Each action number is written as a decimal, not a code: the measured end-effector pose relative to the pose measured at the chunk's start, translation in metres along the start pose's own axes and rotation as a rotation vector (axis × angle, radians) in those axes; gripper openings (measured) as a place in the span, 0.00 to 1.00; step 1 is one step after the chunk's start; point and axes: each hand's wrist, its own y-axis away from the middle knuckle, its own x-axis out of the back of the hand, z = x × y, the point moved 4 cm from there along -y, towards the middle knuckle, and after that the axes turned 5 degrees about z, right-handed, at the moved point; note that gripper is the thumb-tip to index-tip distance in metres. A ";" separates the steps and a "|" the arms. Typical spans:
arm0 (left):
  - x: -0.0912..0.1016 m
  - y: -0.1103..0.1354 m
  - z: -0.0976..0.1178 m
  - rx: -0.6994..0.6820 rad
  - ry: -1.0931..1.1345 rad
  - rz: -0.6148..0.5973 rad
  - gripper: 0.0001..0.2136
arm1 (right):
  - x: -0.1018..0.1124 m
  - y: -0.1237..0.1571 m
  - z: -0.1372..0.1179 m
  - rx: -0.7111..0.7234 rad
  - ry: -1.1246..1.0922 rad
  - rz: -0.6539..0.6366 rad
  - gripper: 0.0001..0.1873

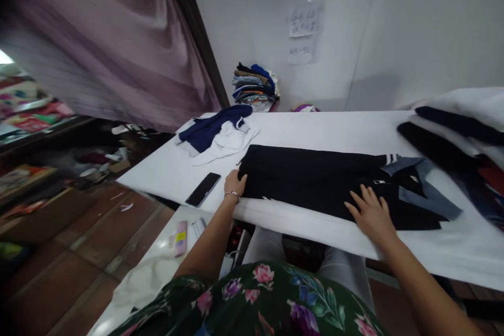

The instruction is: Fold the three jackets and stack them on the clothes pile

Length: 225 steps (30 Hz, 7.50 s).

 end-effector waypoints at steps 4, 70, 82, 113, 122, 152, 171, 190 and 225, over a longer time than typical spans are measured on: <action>0.003 0.004 -0.015 0.145 0.074 -0.024 0.26 | 0.002 0.002 0.005 0.002 -0.026 0.090 0.34; -0.025 0.046 0.011 -0.546 -0.126 -0.115 0.24 | 0.077 -0.023 0.201 -0.914 -0.003 -0.248 0.17; -0.025 0.047 0.011 -0.541 -0.107 -0.088 0.24 | 0.076 -0.075 0.140 -0.399 -0.014 -0.027 0.28; -0.023 0.052 0.010 -0.570 -0.022 -0.042 0.21 | 0.001 -0.118 0.099 -0.205 -0.002 -0.332 0.31; -0.018 0.059 0.016 -0.532 0.026 -0.095 0.20 | 0.017 -0.106 0.085 -0.180 -0.070 -0.189 0.28; -0.024 -0.014 0.039 -0.394 0.007 -0.081 0.06 | 0.025 -0.068 0.073 -0.090 -0.021 0.003 0.19; -0.021 0.033 0.063 -0.669 0.247 -0.160 0.10 | 0.067 0.024 0.074 0.020 -0.210 0.188 0.17; -0.035 0.024 0.061 -0.580 0.302 -0.099 0.08 | 0.053 0.040 0.082 -0.128 -0.172 0.214 0.18; -0.036 0.025 0.054 -0.517 0.363 -0.077 0.08 | 0.021 -0.020 0.069 -0.159 -0.190 0.177 0.16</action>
